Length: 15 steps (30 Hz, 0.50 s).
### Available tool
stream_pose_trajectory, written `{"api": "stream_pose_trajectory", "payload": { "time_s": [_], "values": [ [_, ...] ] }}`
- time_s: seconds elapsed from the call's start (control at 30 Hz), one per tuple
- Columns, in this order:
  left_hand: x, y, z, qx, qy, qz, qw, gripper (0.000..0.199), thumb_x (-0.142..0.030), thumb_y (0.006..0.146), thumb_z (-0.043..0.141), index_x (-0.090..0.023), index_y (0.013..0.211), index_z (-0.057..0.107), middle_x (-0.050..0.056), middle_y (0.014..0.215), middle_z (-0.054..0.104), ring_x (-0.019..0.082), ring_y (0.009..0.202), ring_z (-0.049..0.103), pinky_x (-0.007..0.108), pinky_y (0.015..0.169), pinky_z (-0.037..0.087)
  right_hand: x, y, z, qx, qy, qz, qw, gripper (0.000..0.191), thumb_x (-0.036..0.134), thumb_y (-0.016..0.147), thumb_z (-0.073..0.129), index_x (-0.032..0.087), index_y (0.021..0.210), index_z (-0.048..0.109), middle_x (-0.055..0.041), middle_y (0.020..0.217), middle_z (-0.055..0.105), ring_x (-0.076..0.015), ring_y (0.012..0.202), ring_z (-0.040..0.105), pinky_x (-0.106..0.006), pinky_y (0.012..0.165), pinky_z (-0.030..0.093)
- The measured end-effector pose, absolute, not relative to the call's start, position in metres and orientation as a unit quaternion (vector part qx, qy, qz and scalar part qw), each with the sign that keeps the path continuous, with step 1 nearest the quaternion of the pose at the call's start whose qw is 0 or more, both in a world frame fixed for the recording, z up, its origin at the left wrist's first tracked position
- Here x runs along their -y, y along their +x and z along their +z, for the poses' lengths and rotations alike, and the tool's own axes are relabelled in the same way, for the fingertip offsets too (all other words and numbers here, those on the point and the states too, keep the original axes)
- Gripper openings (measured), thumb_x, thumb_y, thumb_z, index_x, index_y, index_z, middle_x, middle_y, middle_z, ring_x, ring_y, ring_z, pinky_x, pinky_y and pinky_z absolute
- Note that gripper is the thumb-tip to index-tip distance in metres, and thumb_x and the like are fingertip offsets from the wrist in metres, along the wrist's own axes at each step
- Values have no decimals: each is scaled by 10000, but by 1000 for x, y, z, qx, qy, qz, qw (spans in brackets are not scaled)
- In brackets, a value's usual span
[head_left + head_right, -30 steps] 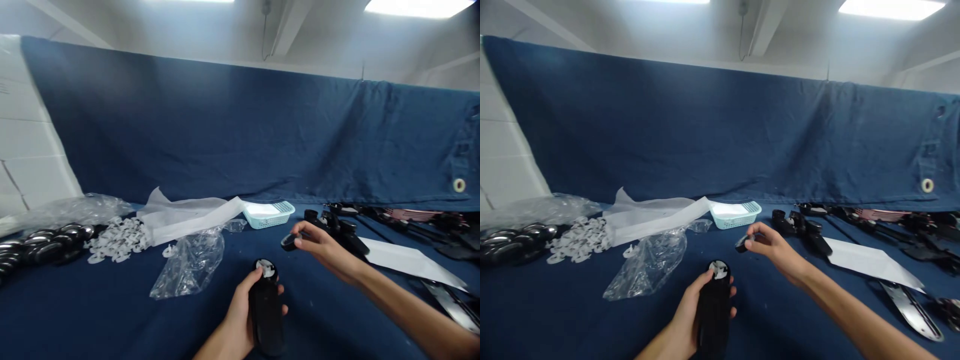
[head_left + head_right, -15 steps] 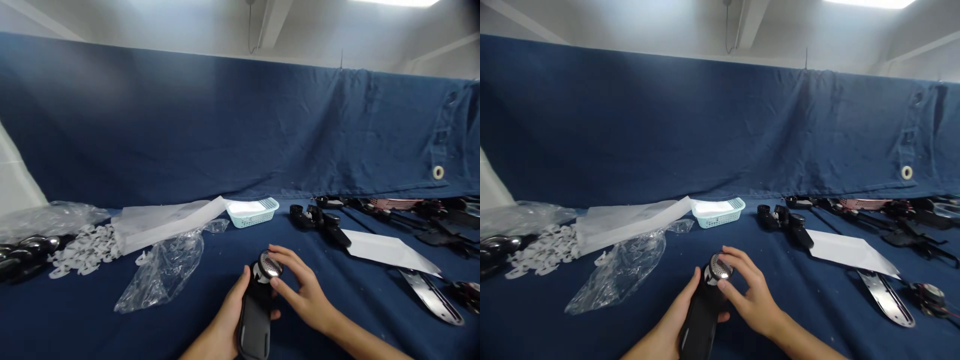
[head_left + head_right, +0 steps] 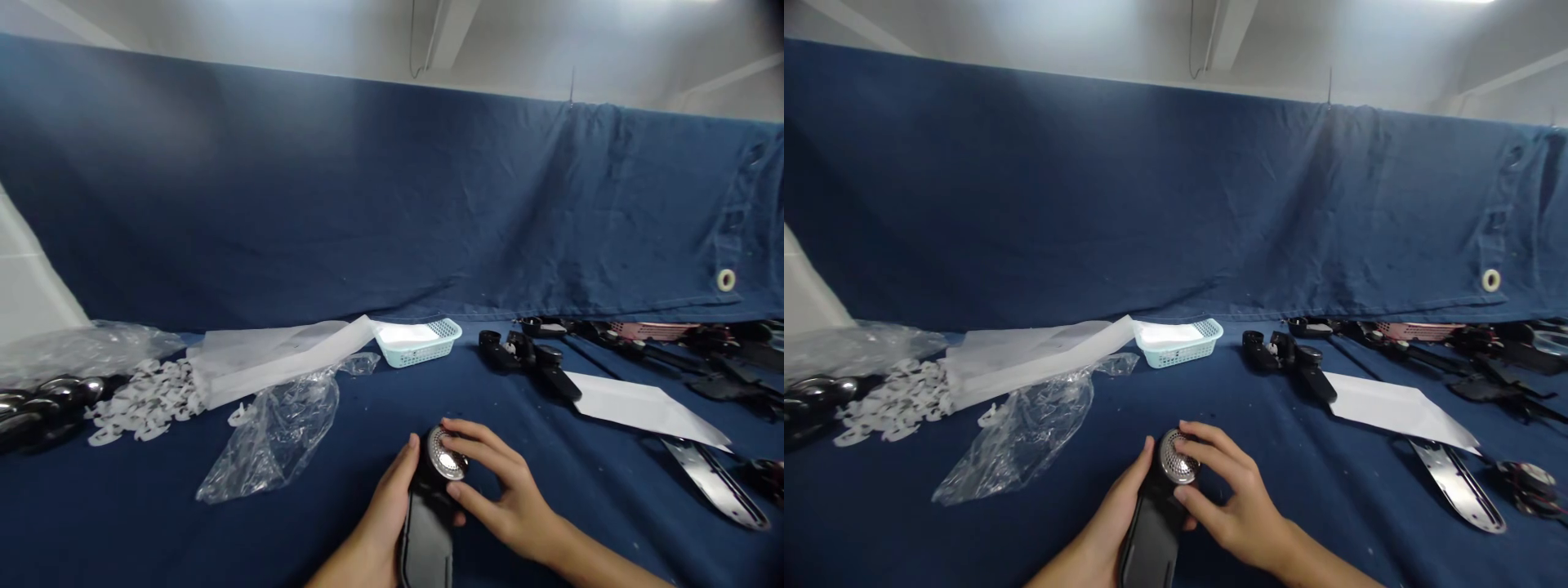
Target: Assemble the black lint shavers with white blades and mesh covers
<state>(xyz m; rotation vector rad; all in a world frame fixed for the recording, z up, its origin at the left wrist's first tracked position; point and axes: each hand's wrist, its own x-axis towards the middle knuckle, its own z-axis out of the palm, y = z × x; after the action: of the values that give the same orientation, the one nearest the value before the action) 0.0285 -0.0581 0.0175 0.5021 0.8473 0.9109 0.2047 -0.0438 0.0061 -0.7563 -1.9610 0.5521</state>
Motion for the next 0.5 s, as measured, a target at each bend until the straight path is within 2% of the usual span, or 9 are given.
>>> {"api": "stream_pose_trajectory", "payload": {
  "time_s": [0.2,0.37,0.5],
  "values": [
    [62,30,14,-374,251,441,776,634,-643,830,592,-207,1286,529,67,812,736,185,559,694,215,472,442,49,203,7,769,-321,291,470,377,265,880,651,336,1246,592,-81,1411,485,-284,1294,504,-533,1108,390],
    [63,31,17,-392,266,432,767,619,-637,831,594,-191,1257,550,75,808,739,196,526,694,216,451,427,51,204,6,736,-335,338,481,331,289,877,669,356,1197,619,-68,1416,496,-288,1311,486,-544,1110,375],
    [59,29,22,-409,251,405,778,617,-668,856,523,-158,1194,596,109,903,741,210,600,721,199,431,399,46,209,5,646,-351,354,578,318,320,906,629,368,1216,580,-51,1429,467,-267,1345,445,-482,1112,390]
  ]
}}
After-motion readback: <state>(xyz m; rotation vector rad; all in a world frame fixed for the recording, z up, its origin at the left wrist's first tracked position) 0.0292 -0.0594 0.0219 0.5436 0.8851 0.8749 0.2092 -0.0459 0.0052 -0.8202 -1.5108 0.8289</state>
